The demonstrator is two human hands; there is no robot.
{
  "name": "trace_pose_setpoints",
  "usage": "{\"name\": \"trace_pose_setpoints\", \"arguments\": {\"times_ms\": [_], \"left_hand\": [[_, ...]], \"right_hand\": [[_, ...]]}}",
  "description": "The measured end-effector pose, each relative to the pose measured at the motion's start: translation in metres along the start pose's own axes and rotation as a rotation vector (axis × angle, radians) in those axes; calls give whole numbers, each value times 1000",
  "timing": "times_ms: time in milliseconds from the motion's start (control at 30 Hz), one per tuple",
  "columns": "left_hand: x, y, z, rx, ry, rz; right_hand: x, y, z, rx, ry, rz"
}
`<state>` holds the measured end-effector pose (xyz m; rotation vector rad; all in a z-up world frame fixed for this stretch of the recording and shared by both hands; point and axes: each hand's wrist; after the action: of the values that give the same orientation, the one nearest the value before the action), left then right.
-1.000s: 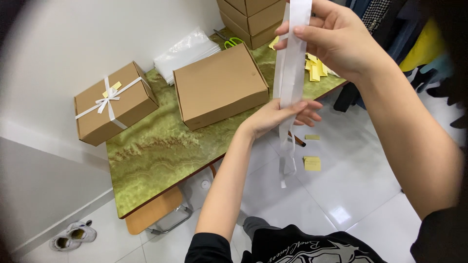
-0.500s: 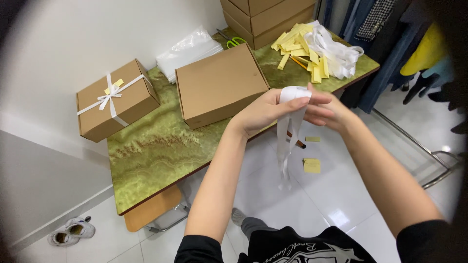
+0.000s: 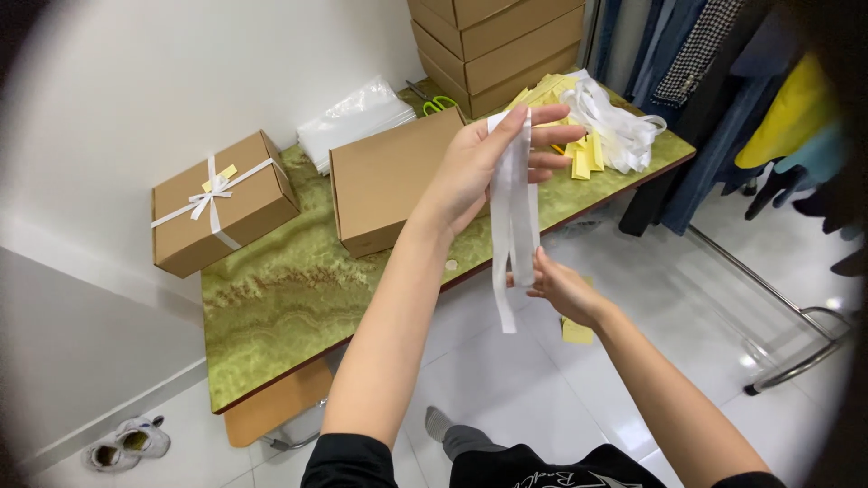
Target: The person places a plastic bag into a cardboard box, closes the box, and stacks it with other boxes. They then untie a ribbon from a box, remove a yellow shirt from a plastic bag, and hang the shirt on a clothing rack. Finally, they place another plastic bag into a cardboard box.
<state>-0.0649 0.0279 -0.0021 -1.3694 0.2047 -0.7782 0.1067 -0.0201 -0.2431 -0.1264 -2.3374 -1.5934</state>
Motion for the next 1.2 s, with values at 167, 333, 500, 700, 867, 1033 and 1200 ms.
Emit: {"name": "trace_pose_setpoints", "arguments": {"times_ms": [167,333,500,700,867,1033,1200], "left_hand": [[15,13,5,36,0,38],[27,18,9,30,2,30],[49,50,3,-271,172,75],[82,106,11,-419,344,153],[25,115,58,-528,281,-7],[-73,169,136,-554,351,58],[-174,233,244,-608,273,304]], "right_hand": [[-7,-8,-16,-40,15,88],[-48,-5,-27,-144,-126,164],[-128,5,-21,-546,-458,-26],[-112,53,-38,-382,-131,114],[-118,31,-25,-226,262,250],[-161,54,2,-38,239,124],[-190,149,46,188,-267,-430]]}}
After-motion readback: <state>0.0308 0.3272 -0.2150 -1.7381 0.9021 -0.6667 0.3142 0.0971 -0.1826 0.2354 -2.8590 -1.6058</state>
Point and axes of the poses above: each hand's wrist, its own z-axis towards the middle knuckle, its own x-axis out of the palm, y = z × x, and after that the axes turned 7 degrees about -y, right-handed
